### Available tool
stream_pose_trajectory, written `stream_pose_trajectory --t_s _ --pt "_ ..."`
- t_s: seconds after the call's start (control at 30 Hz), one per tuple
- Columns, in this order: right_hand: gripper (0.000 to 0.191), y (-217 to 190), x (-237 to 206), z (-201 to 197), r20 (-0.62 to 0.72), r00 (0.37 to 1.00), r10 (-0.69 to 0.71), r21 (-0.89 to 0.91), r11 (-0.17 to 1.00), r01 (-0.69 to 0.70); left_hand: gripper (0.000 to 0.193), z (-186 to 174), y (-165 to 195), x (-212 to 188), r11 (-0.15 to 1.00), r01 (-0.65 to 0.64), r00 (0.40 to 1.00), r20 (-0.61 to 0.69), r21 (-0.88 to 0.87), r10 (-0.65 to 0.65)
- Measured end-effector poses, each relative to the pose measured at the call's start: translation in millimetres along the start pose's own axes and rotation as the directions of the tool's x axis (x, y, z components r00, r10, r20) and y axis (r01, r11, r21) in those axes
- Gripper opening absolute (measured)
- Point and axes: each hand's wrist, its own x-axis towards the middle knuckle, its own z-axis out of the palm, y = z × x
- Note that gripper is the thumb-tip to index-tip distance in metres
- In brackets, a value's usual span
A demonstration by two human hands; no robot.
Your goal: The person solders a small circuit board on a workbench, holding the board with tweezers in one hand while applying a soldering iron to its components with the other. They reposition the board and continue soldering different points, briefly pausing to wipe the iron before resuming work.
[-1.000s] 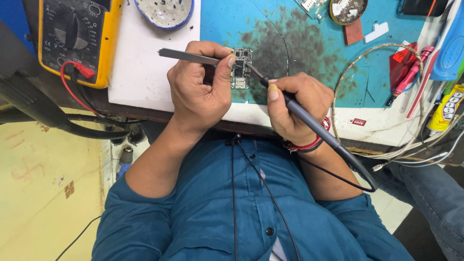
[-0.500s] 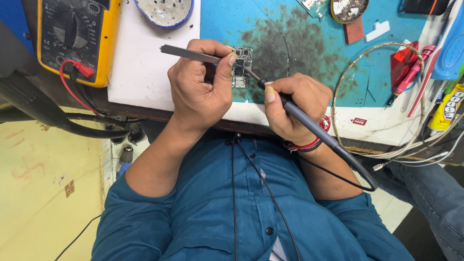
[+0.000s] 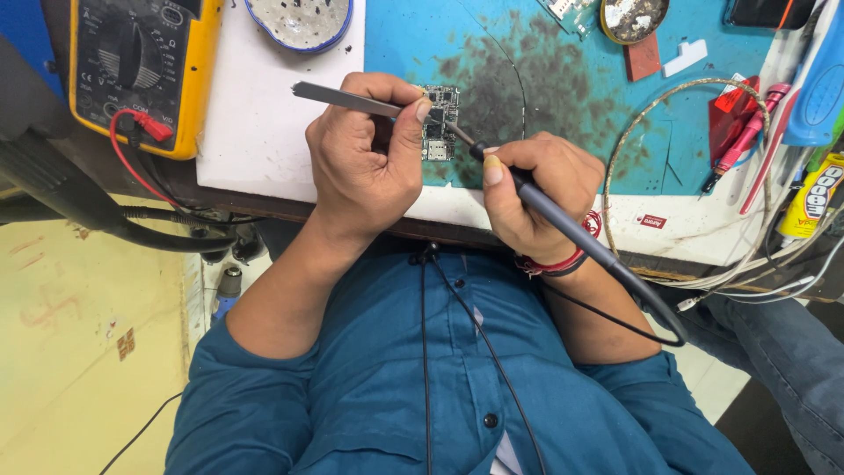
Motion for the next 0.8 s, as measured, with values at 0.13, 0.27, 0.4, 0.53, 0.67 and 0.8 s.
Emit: stream_pose_trajectory --t_s 0.13,0.27,0.4,0.53,0.67,0.8 --pt "0.007 -0.3 0.0 0.7 0.007 1.000 0.014 0.014 1.000 -0.014 0.008 -0.1 0.7 0.0 1.000 0.007 1.000 0.002 0.004 -0.007" --pt "0.008 -0.1 0.2 0.6 -0.001 1.000 0.014 0.006 1.000 -0.014 0.008 0.1 1.4 0.0 1.000 0.012 1.000 0.002 0.002 -0.012" --pt "0.008 0.3 0.4 0.6 -0.008 1.000 0.010 0.008 1.000 -0.010 0.008 0.3 1.4 0.6 1.000 0.019 1.000 0.006 0.000 -0.019" --pt "0.007 -0.3 0.0 0.9 -0.005 1.000 0.012 0.004 1.000 -0.012 0.007 0.5 1.5 0.3 1.000 0.019 1.000 0.004 0.000 -0.019" --pt "0.007 -0.7 0.3 0.7 -0.007 1.000 0.027 -0.008 1.000 -0.027 0.007 0.3 1.5 0.2 1.000 0.021 1.000 0.004 -0.005 -0.021" --pt "0.007 -0.8 0.8 0.1 -0.002 1.000 0.025 -0.005 1.000 -0.025 0.007 -0.3 1.4 0.2 1.000 0.018 1.000 0.005 -0.001 -0.018"
